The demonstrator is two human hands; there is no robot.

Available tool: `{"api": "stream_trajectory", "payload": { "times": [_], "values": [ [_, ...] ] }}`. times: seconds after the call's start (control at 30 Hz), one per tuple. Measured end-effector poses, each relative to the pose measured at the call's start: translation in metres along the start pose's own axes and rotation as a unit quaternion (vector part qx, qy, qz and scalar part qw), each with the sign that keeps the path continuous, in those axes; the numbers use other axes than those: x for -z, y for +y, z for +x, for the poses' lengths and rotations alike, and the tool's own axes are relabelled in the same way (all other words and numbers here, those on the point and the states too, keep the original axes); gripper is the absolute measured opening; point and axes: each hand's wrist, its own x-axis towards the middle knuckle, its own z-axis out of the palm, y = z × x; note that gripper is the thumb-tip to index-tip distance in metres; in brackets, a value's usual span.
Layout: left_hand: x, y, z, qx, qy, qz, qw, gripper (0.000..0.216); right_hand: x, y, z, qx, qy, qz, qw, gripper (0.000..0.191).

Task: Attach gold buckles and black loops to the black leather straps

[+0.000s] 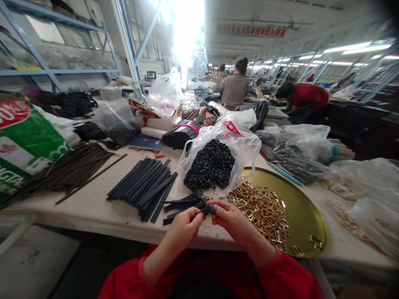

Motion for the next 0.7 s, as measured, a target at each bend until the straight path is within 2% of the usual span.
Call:
{"api": "stream_trajectory", "payload": {
  "times": [0.13, 0.3, 0.5, 0.6, 0.7],
  "values": [
    [-0.002, 0.002, -0.004, -0.012, 0.041, 0.024, 0.999, 0.029, 0.001, -0.001, -0.002, 0.004, 0.010, 0.027, 1.000, 0.030],
    [-0.001, 0.009, -0.009, -0.048, 0.057, 0.127, 0.989, 0.027, -0.002, 0.007, -0.001, 0.031, 0.001, -0.007, 0.999, 0.034],
    [0.003, 0.004, -0.003, -0.030, -0.018, 0.152, 0.988, 0.031, 0.000, 0.021, 0.007, 0.125, 0.000, -0.130, 0.983, 0.031],
    [0.003, 0.002, 0.001, -0.031, -0.043, 0.148, 0.988, 0.031, -0.004, 0.023, 0.008, 0.106, -0.011, -0.113, 0.988, 0.032],
    [0.003, 0.000, 0.001, -0.039, -0.028, 0.119, 0.992, 0.027, -0.010, 0.021, 0.007, 0.097, -0.015, -0.102, 0.990, 0.029]
  ]
}}
